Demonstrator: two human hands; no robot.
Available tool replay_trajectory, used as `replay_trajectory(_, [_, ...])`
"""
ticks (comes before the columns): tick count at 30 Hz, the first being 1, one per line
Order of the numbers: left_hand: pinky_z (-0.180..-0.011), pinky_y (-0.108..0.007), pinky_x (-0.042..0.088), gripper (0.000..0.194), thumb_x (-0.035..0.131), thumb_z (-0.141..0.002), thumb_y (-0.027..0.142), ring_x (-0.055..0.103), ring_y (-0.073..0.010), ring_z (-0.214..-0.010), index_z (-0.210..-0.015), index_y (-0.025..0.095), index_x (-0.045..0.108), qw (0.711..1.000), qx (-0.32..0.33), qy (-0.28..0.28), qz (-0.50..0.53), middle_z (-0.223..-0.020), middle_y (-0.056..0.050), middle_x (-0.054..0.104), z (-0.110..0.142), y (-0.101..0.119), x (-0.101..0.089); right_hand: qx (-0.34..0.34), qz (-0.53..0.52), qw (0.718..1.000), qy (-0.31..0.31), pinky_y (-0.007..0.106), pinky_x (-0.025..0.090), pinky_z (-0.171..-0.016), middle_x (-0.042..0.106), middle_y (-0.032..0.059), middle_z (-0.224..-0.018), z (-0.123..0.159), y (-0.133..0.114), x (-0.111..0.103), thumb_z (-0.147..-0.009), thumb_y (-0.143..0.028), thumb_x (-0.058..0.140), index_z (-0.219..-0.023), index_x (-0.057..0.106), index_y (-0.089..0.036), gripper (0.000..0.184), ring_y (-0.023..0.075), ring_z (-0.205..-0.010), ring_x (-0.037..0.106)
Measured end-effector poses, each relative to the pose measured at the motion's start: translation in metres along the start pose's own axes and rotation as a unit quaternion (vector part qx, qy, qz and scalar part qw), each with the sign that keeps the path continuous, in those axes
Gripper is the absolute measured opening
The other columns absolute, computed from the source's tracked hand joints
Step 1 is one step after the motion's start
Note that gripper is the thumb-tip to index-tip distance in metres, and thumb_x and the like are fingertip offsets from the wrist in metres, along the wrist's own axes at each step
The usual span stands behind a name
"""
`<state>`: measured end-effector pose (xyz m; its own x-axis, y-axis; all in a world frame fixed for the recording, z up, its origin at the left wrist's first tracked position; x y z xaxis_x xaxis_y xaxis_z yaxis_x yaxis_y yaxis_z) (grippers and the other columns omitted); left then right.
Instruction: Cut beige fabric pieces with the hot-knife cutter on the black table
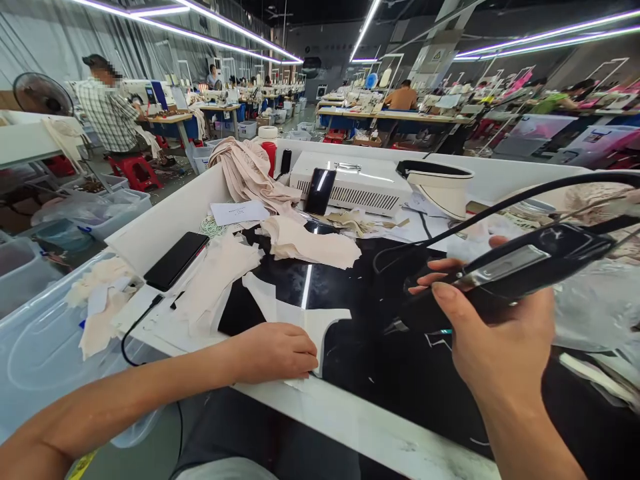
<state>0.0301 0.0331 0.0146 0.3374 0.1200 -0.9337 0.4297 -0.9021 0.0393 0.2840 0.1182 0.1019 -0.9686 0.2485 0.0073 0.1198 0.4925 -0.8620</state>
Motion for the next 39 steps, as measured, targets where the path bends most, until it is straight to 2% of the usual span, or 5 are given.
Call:
replay_trajectory(5, [-0.094, -0.029, 0.056, 0.02, 0.055, -0.111, 0.017, 0.07, -0.0181, -0.097, -0.099, 0.015, 0.071, 1.0, 0.007, -0.009, -0.015, -0.106, -0.007, 0.076, -0.003, 0.003, 0.007, -0.057, -0.045, 0.997, 0.001, 0.038, 0.057, -0.061, 0.069, -0.0035, -0.079, 0.024, -0.009, 0.012, -0.067, -0.026, 0.096, -0.128, 0.063, -0.029, 0.069, 0.0196, -0.065, 0.066])
replay_trajectory(12, [-0.087, -0.027, 0.057, 0.018, 0.063, -0.108, 0.02, 0.069, -0.0171, -0.096, -0.092, 0.017, 0.071, 0.999, -0.025, -0.001, 0.02, -0.103, -0.004, 0.076, -0.003, 0.0, 0.011, -0.012, -0.139, 0.989, -0.045, 0.036, 0.059, -0.058, 0.07, -0.0047, -0.08, 0.067, -0.02, 0.028, -0.084, -0.034, 0.089, -0.135, 0.061, -0.034, 0.058, 0.0172, -0.059, 0.065])
replay_trajectory(18, [-0.085, -0.029, 0.056, 0.027, 0.057, -0.11, 0.018, 0.068, -0.0173, -0.089, -0.087, 0.016, 0.071, 0.999, -0.038, 0.011, 0.031, -0.098, -0.003, 0.076, -0.006, 0.0, 0.009, -0.003, -0.191, 0.98, -0.051, 0.035, 0.057, -0.053, 0.066, -0.0043, -0.077, 0.089, -0.025, 0.038, -0.087, -0.036, 0.085, -0.132, 0.059, -0.031, 0.053, 0.0185, -0.057, 0.062])
replay_trajectory(28, [-0.091, -0.028, 0.054, 0.015, 0.063, -0.105, 0.015, 0.072, -0.0182, -0.094, -0.095, 0.016, 0.074, 0.986, -0.101, 0.039, 0.13, -0.102, -0.003, 0.08, -0.007, -0.002, 0.01, -0.019, -0.216, 0.976, -0.007, 0.032, 0.052, -0.052, 0.064, -0.0049, -0.076, 0.092, -0.025, 0.054, -0.085, -0.035, 0.086, -0.129, 0.058, -0.03, 0.052, 0.0165, -0.056, 0.056])
replay_trajectory(39, [-0.092, -0.031, 0.056, 0.015, 0.062, -0.105, 0.015, 0.072, -0.02, -0.096, -0.098, 0.017, 0.075, 0.982, -0.113, 0.029, 0.15, -0.103, -0.005, 0.079, -0.008, -0.003, 0.013, -0.019, -0.194, 0.981, -0.02, 0.033, 0.053, -0.054, 0.063, -0.0053, -0.077, 0.095, -0.019, 0.058, -0.088, -0.036, 0.084, -0.129, 0.057, -0.032, 0.05, 0.0169, -0.057, 0.058])
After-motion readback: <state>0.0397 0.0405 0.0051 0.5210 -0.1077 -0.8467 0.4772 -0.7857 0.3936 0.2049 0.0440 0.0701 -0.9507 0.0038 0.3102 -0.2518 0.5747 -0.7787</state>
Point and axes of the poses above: each hand's wrist, its own z-axis away from the middle knuckle, its own x-axis out of the palm, y = z × x, the point moved 2 cm from there along -z, towards the middle knuckle
